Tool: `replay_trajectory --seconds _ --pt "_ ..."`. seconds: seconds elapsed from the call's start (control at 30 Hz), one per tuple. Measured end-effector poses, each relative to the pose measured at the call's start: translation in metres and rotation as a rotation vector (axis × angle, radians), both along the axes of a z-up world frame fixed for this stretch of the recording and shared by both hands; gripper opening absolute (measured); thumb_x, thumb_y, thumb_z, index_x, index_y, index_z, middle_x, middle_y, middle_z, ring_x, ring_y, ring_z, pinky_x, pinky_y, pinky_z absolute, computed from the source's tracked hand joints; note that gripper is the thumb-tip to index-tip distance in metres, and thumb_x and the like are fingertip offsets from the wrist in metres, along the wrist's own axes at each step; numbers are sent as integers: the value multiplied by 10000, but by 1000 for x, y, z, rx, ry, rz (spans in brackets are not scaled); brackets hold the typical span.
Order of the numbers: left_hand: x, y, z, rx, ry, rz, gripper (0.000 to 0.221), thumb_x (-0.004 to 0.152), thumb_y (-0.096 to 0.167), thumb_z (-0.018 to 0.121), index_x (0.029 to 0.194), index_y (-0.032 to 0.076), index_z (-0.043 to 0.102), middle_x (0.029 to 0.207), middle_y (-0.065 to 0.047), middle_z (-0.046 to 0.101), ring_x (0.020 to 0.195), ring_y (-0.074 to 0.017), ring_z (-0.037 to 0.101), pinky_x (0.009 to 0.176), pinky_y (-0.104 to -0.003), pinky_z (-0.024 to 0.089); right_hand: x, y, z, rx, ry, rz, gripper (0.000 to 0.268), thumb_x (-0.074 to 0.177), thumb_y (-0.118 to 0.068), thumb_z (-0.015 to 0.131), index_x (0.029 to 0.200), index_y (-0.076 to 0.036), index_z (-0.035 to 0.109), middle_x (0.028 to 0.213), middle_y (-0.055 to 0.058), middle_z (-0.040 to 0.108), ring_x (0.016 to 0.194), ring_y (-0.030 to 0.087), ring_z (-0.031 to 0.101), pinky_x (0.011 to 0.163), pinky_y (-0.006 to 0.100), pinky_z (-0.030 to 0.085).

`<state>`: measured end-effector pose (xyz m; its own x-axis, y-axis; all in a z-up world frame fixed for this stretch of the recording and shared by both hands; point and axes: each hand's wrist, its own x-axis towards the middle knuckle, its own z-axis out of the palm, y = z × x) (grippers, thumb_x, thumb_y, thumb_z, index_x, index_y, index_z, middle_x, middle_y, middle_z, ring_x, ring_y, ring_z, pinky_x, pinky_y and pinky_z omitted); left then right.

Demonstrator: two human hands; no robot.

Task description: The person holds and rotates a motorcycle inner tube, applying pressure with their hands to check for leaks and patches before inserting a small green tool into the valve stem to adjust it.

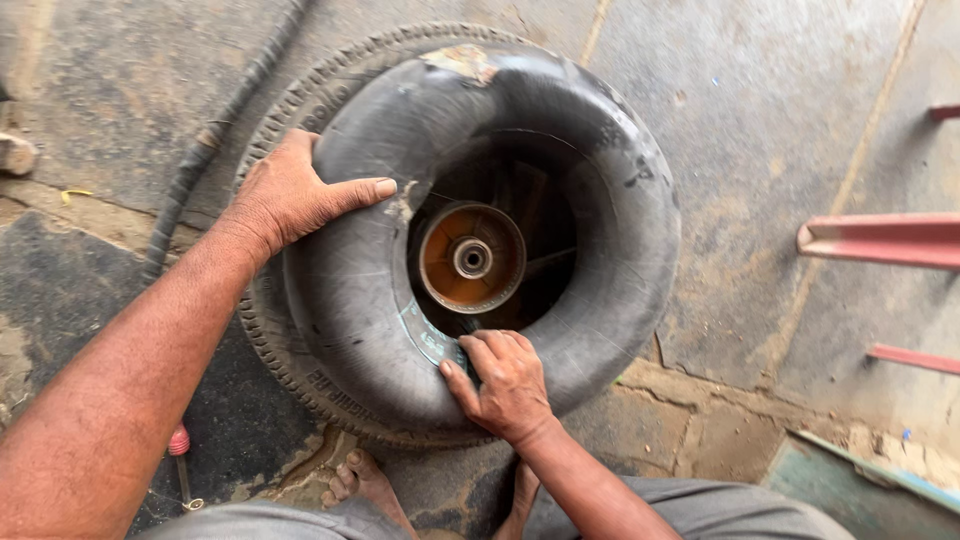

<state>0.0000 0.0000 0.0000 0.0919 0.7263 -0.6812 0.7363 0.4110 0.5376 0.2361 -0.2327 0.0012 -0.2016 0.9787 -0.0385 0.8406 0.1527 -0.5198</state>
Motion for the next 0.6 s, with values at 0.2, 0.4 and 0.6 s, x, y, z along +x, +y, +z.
replay_trajectory --seconds 0.2,0.4,0.6 --pt "6 -25 12 181 -14 78 1231 571 674 917 1458 -13 410 1344 -252 618 1267 -345 622 1069 -474 516 4 -4 -3 102 64 16 369 915 -347 746 1061 -9 712 1036 143 709 963 317 691 911 444 542" --pt "6 -64 72 564 -2 -6 1341 612 676 974 1476 -105 309 1347 -338 518 1258 -443 537 1035 -509 470 12 -27 -14 277 7 -20 509 966 -379 700 1247 43 647 1217 228 635 1091 368 630 957 452 535" --pt "36 -165 139 1017 58 -67 1300 608 644 966 1445 -118 326 1306 -341 526 1261 -458 526 1090 -534 452 25 -60 -21 306 65 -43 535 962 -373 675 1324 19 635 1316 235 611 1236 400 575 1065 478 473"
